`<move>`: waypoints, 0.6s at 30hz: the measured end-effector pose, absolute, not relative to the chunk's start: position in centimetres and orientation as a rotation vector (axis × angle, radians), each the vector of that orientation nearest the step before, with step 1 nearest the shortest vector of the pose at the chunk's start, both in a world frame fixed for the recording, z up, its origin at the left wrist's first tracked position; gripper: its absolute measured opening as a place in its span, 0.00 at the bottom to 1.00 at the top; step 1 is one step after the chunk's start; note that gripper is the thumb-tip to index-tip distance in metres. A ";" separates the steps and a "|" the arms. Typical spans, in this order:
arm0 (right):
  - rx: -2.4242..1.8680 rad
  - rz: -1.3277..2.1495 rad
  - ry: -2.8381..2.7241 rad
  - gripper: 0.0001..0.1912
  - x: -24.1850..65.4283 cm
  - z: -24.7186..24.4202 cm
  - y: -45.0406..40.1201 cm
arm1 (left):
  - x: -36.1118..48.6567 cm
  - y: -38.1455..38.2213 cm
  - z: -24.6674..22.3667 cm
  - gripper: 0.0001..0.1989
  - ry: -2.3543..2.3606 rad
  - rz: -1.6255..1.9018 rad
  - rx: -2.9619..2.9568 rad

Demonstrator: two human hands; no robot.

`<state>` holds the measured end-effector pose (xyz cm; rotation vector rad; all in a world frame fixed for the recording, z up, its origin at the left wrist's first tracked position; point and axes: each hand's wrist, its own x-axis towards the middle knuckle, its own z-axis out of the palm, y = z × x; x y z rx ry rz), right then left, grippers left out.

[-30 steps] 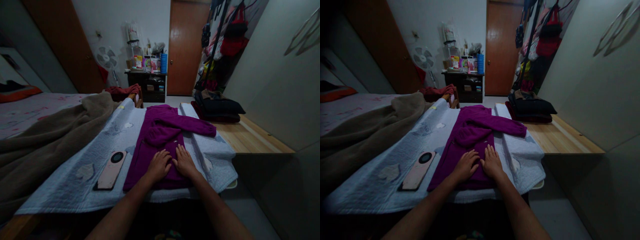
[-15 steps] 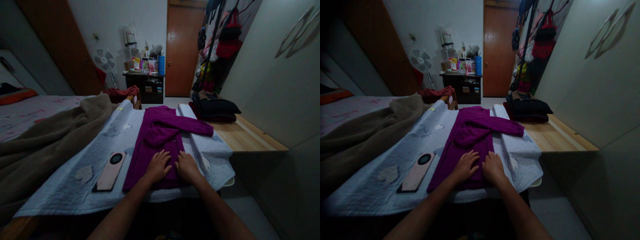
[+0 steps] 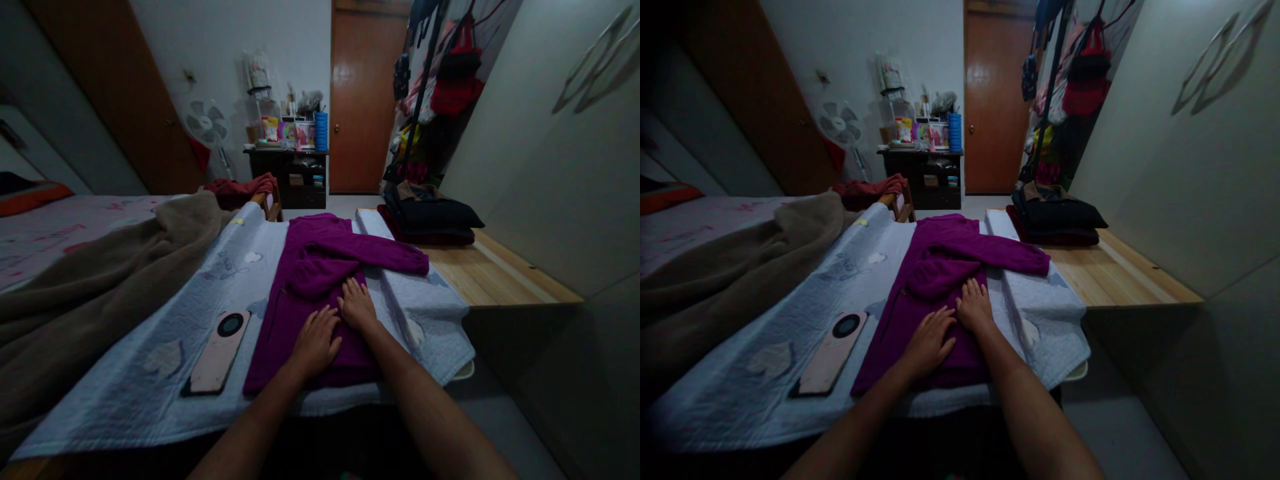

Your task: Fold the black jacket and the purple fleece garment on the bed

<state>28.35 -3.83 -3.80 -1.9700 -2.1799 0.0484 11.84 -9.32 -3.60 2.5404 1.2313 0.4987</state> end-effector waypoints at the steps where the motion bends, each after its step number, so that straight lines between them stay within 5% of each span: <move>1: -1.965 0.042 -2.186 0.29 28.4 -3.8 -3.9 | 11.9 -9.3 -3.6 0.19 1.229 0.497 2.538; 12: -1.948 0.075 -2.212 0.33 28.8 -4.2 -6.4 | 11.6 -9.6 -3.1 0.16 1.211 0.504 2.503; 18: -1.894 0.131 -2.280 0.33 29.9 -4.3 -8.5 | 10.8 -9.9 -2.1 0.28 1.101 0.259 2.473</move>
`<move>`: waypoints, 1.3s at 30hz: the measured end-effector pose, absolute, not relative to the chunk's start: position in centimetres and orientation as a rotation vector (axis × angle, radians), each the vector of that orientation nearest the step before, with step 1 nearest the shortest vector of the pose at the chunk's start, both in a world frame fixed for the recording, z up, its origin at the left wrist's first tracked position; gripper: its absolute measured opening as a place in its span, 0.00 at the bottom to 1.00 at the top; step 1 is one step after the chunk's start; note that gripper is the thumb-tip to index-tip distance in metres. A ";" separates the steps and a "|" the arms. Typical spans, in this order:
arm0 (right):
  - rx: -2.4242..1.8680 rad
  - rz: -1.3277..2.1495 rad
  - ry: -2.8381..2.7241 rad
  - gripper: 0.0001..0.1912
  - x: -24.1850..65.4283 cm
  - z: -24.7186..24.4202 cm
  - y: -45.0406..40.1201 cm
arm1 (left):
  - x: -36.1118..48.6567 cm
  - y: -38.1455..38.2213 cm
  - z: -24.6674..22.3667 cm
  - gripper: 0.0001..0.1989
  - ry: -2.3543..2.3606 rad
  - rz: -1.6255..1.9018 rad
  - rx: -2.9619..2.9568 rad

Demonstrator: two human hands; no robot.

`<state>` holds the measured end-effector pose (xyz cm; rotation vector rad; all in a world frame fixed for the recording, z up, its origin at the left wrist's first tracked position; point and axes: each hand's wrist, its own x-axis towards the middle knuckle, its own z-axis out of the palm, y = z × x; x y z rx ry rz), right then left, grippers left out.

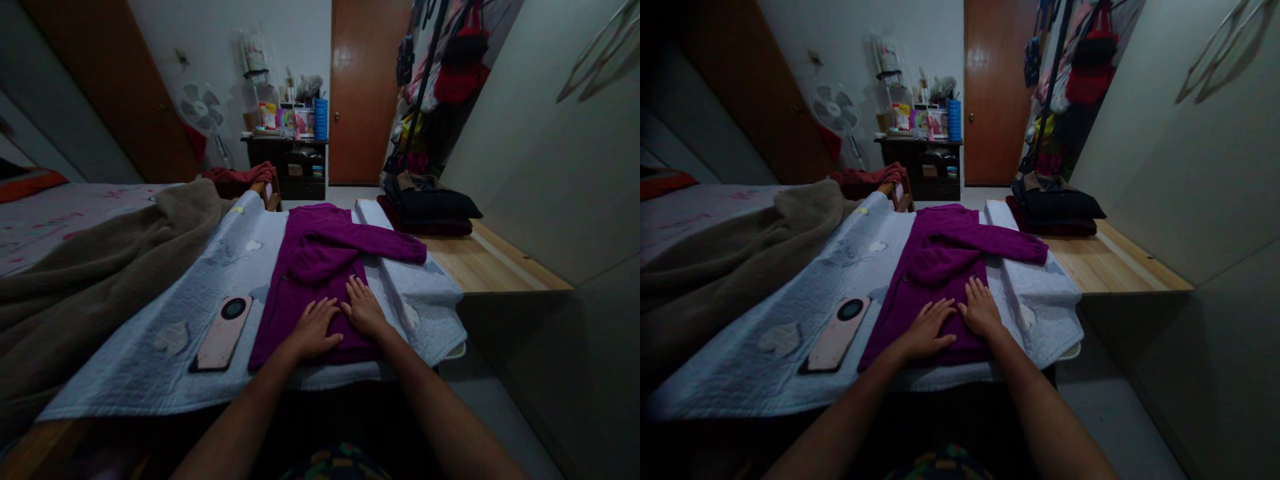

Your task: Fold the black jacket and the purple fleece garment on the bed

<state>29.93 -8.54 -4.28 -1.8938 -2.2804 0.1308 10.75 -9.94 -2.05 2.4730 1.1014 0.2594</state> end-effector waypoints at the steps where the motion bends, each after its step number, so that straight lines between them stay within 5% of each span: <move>1: -1.880 0.126 -2.290 0.33 30.1 -4.3 -8.9 | 10.6 -10.0 -2.0 0.30 1.096 0.242 2.471; 15: -1.801 0.098 -2.332 0.30 30.6 -4.2 -14.1 | 10.0 -11.4 -2.6 0.24 1.139 0.432 2.479; 24: -1.817 0.136 -2.397 0.27 30.4 -3.1 -16.5 | 8.3 -13.4 -3.5 0.40 1.396 0.367 2.411; 29: -1.702 0.257 -2.470 0.16 28.6 0.7 -15.0 | 4.8 -14.5 -1.5 0.47 1.240 0.145 2.375; 39: -1.669 0.230 -2.381 0.25 23.8 -2.6 -12.7 | 4.2 -14.5 -0.2 0.36 1.332 0.130 2.338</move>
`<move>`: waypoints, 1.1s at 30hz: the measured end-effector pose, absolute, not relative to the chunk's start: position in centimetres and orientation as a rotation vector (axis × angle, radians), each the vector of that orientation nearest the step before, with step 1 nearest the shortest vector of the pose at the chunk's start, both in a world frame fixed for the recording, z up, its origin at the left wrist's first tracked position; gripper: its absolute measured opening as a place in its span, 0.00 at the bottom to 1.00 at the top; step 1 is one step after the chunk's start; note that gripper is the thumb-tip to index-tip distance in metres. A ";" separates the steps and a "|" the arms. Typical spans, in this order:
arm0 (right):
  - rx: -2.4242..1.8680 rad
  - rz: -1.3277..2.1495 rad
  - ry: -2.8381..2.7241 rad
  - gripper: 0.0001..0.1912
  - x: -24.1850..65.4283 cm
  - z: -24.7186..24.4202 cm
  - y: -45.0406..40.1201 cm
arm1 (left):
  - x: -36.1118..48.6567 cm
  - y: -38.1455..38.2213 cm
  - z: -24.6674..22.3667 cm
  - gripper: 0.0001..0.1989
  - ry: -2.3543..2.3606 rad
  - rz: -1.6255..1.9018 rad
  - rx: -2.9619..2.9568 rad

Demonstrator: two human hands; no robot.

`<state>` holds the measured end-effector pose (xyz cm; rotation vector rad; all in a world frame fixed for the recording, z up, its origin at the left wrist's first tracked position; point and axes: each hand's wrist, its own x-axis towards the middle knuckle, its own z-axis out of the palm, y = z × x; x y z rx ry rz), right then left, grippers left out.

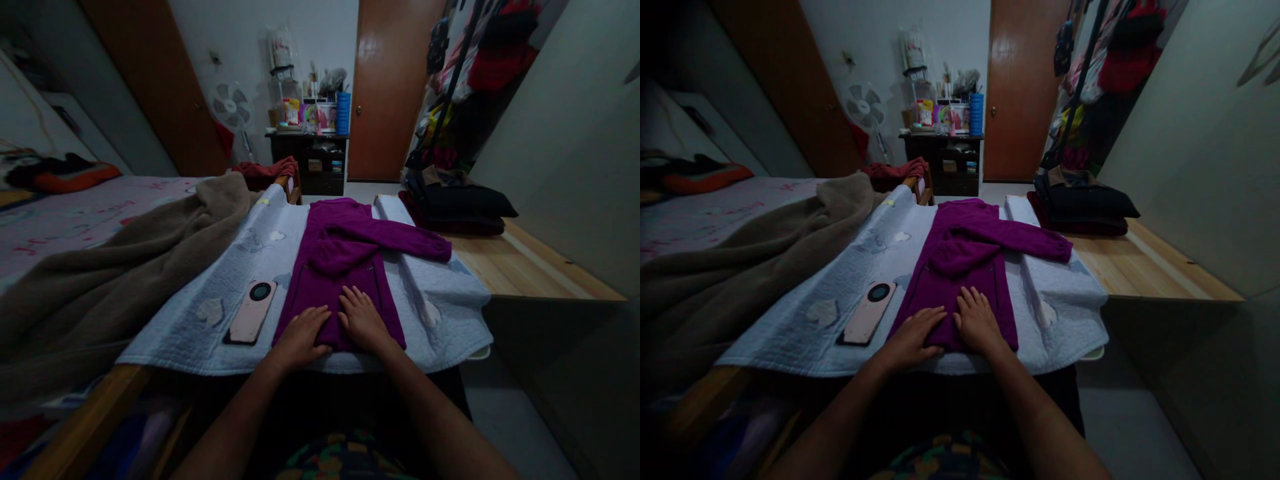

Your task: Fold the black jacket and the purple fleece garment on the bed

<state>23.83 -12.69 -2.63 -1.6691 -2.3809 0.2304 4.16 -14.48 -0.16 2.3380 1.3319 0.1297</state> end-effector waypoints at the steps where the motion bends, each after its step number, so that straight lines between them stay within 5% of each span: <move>1: -1.667 0.228 -2.390 0.25 23.8 -2.8 -12.8 | 4.3 -14.6 -0.2 0.35 1.331 0.151 2.348; 6: -1.655 0.235 -2.412 0.26 24.0 -2.5 -13.4 | 4.4 -15.0 0.4 0.32 1.189 0.258 2.302; 13: -1.521 0.470 -2.400 0.26 24.5 -2.2 -14.5 | 3.7 -10.1 2.5 0.13 1.081 0.434 2.120; 18: -1.397 0.724 -2.279 0.24 25.7 -1.8 -14.1 | 4.7 -2.0 1.7 0.20 1.566 0.875 2.059; 27: -1.264 1.061 -1.983 0.18 26.9 -1.5 -13.7 | 7.5 4.6 -0.6 0.35 1.724 0.976 1.478; 33: -1.159 1.236 -1.690 0.16 27.4 -1.4 -13.5 | 8.2 2.2 0.7 0.27 1.566 0.908 1.548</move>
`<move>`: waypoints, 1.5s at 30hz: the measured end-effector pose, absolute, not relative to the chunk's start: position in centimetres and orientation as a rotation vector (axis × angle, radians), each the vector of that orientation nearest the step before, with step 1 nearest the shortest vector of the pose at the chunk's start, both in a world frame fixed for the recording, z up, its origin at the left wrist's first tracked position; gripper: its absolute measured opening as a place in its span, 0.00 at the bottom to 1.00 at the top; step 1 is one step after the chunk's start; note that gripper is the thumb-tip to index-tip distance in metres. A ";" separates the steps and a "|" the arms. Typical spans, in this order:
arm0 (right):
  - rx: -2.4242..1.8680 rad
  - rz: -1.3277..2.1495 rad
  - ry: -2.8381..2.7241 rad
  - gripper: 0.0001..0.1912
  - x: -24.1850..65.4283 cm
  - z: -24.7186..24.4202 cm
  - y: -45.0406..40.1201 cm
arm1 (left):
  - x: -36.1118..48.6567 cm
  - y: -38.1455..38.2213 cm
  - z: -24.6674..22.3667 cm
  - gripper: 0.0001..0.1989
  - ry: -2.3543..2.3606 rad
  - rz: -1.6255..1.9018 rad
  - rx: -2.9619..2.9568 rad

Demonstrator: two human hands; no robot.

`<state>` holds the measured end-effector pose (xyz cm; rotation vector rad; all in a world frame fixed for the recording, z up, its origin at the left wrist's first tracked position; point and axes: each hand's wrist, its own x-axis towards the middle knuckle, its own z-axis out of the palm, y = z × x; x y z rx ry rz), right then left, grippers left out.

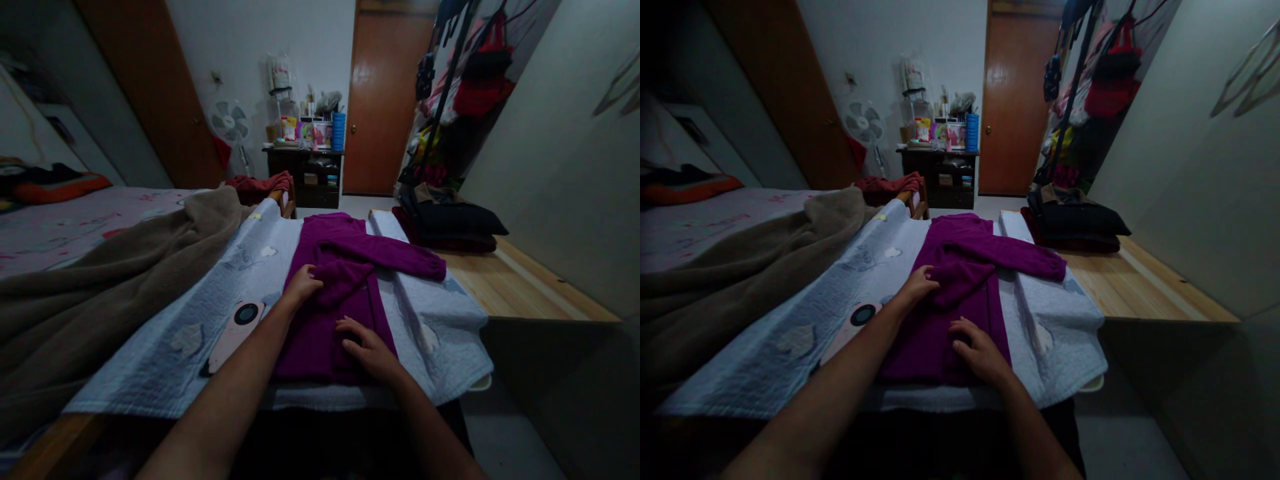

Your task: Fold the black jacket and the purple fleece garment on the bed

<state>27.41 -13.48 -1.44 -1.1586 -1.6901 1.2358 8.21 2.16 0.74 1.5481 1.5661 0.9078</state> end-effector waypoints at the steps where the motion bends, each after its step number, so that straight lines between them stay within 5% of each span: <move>1: -1.145 1.276 -1.601 0.16 27.5 -1.5 -13.4 | 8.3 1.3 1.1 0.23 1.529 0.882 1.612; 5: -1.114 1.354 -1.119 0.18 27.7 -2.4 -13.1 | 9.1 -3.2 2.4 0.13 1.435 0.758 2.100; 11: -1.211 1.100 -0.895 0.19 27.9 -2.7 -12.9 | 10.7 -9.6 1.7 0.21 1.096 0.624 2.467; 16: -1.473 0.606 -1.145 0.23 28.8 -1.4 -12.7 | 11.3 -11.8 0.3 0.19 1.065 0.533 2.600; 19: -1.524 0.430 -1.409 0.20 29.2 -1.4 -12.3 | 11.1 -11.9 -0.5 0.28 1.265 0.619 2.507; 29: -1.566 0.505 -1.516 0.19 30.0 -2.1 -11.8 | 11.0 -11.5 0.0 0.22 1.207 0.948 2.231; 36: -1.721 0.334 -1.760 0.20 31.0 -1.4 -12.1 | 10.5 -11.5 0.2 0.12 1.151 0.554 2.508; 45: -1.681 0.199 -2.033 0.27 27.8 -1.2 -10.7 | 11.8 -9.9 -2.0 0.21 1.226 0.538 2.583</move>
